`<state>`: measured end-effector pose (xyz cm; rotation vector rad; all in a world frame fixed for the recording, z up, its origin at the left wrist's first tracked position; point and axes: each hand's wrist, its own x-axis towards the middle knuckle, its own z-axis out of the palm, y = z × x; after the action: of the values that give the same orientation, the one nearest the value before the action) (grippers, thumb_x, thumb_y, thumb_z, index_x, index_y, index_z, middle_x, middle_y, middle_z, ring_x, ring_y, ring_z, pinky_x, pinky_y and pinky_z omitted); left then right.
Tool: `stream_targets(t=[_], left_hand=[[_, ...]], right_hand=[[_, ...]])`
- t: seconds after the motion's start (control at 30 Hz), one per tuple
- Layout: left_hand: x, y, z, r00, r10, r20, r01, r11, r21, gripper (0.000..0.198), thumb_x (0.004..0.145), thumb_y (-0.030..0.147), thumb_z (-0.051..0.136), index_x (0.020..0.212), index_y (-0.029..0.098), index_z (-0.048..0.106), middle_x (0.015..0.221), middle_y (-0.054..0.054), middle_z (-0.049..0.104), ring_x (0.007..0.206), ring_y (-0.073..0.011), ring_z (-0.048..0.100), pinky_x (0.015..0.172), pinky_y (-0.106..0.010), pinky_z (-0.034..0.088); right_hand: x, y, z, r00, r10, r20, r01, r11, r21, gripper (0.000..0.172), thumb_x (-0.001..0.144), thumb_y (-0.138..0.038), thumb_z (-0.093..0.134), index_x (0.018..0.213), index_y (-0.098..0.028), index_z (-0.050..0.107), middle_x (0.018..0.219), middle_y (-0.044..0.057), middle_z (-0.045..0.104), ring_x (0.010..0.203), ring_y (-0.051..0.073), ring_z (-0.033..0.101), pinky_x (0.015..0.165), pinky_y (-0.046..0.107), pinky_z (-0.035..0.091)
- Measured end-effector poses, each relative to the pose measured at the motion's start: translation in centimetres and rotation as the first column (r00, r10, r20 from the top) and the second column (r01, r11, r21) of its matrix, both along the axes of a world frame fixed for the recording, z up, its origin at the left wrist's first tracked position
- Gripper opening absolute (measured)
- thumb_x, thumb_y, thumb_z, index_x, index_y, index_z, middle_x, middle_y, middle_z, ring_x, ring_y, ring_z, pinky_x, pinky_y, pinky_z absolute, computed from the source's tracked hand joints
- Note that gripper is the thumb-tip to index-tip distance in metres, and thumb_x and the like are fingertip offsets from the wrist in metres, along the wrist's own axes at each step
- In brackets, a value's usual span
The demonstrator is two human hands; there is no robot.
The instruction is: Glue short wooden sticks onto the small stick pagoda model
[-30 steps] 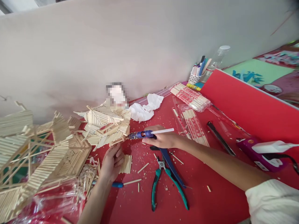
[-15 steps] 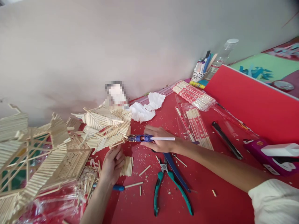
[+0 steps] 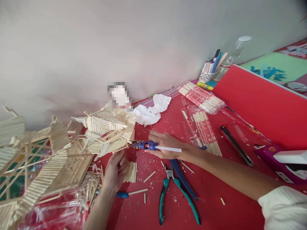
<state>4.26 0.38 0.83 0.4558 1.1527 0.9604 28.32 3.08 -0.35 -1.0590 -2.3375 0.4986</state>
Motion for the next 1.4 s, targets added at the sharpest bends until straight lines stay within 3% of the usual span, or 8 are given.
stream_targets(t=[0.37, 0.53, 0.77, 1.03, 1.4], left_hand=[[0.00, 0.02, -0.07, 1.000, -0.005, 0.016, 0.005, 1.000, 0.002, 0.049, 0.063, 0.033, 0.088, 0.076, 0.020, 0.042, 0.051, 0.012, 0.035, 0.037, -0.0003, 0.021, 0.033, -0.012, 0.014], [-0.04, 0.02, -0.13, 1.000, -0.004, 0.014, 0.004, 1.000, 0.001, 0.048, 0.063, 0.033, 0.088, 0.077, 0.020, 0.043, 0.050, 0.013, 0.035, 0.037, -0.0003, 0.020, 0.033, -0.012, 0.013], [-0.12, 0.01, -0.27, 1.000, -0.013, 0.022, 0.013, 1.000, 0.007, 0.049, 0.064, 0.032, 0.087, 0.075, 0.020, 0.040, 0.052, 0.013, 0.035, 0.037, -0.0003, 0.019, 0.033, -0.012, 0.012], [0.00, -0.08, -0.14, 0.999, -0.019, 0.031, 0.018, 1.000, 0.020, 0.049, 0.065, 0.033, 0.086, 0.076, 0.021, 0.039, 0.053, 0.012, 0.035, 0.038, -0.0007, 0.019, 0.033, -0.012, 0.012], [-0.08, -0.23, -0.26, 0.998, -0.044, 0.037, 0.042, 0.998, 0.036, 0.049, 0.065, 0.037, 0.085, 0.075, 0.021, 0.040, 0.052, 0.012, 0.036, 0.037, -0.0008, 0.018, 0.033, -0.013, 0.009]], right_hand=[[-0.14, 0.10, -0.28, 0.999, 0.013, 0.047, -0.017, 0.995, 0.094, 0.037, 0.103, -0.049, 0.044, 0.089, -0.018, 0.056, 0.086, 0.005, 0.056, 0.070, 0.016, 0.051, 0.052, 0.027, 0.029], [-0.02, 0.05, -0.12, 0.999, -0.002, 0.033, 0.000, 0.999, 0.047, 0.037, 0.102, -0.050, 0.047, 0.090, -0.017, 0.056, 0.088, 0.005, 0.057, 0.068, 0.015, 0.050, 0.053, 0.027, 0.028], [0.31, 0.03, 0.22, 0.998, 0.009, -0.061, -0.009, 1.000, -0.006, 0.032, 0.101, -0.048, 0.051, 0.091, -0.018, 0.056, 0.090, 0.005, 0.059, 0.075, 0.016, 0.054, 0.059, 0.026, 0.035], [0.04, -0.06, -0.08, 0.999, 0.038, -0.004, -0.038, 0.995, 0.092, 0.032, 0.102, -0.045, 0.049, 0.097, -0.016, 0.060, 0.094, 0.008, 0.060, 0.076, 0.017, 0.057, 0.056, 0.027, 0.039], [-0.04, -0.11, 0.04, 0.999, 0.044, 0.023, -0.046, 0.994, 0.099, 0.024, 0.100, -0.041, 0.054, 0.094, -0.018, 0.060, 0.090, 0.006, 0.059, 0.078, 0.017, 0.058, 0.059, 0.025, 0.041]])
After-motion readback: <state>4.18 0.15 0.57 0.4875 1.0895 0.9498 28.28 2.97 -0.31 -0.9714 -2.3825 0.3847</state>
